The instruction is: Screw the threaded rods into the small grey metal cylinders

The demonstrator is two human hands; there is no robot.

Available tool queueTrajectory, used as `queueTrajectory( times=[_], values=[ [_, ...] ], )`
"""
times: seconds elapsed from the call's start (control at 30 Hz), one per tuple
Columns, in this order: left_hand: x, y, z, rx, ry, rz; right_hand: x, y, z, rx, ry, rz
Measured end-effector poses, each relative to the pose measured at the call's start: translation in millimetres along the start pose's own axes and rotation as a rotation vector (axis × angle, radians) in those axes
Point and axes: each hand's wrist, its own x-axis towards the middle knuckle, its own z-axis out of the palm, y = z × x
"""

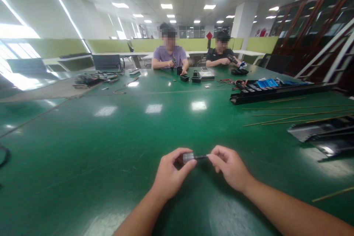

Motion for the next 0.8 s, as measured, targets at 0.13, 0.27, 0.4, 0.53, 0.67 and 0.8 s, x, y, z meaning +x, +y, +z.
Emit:
queueTrajectory(
  times=[0.13, 0.27, 0.4, 0.53, 0.67, 0.8],
  values=[
    [1.2, -0.8, 0.0, -0.024, 0.006, -0.024, 0.2, 0.2, -1.8, 0.018, -0.005, -0.009],
    [1.5, -0.6, 0.3, -0.034, 0.003, -0.038, 0.0, 0.1, -1.8, 0.025, -0.006, -0.019],
    [1.3, -1.8, 1.3, -0.115, 0.009, -0.06, 0.0, 1.3, -0.8, 0.039, -0.01, -0.017],
    [4.0, -4.1, 2.9, -0.321, 0.062, -0.086, 1.5, 2.1, 1.1, 0.029, -0.057, -0.014],
    [7.2, -6.7, 2.0, -0.418, 0.128, -0.148, 4.2, 2.8, 3.4, 0.023, -0.094, -0.038],
    [7.6, -7.1, -3.5, -0.471, 0.197, -0.192, 5.4, 4.8, 4.9, 0.017, -0.093, -0.033]
  ],
)
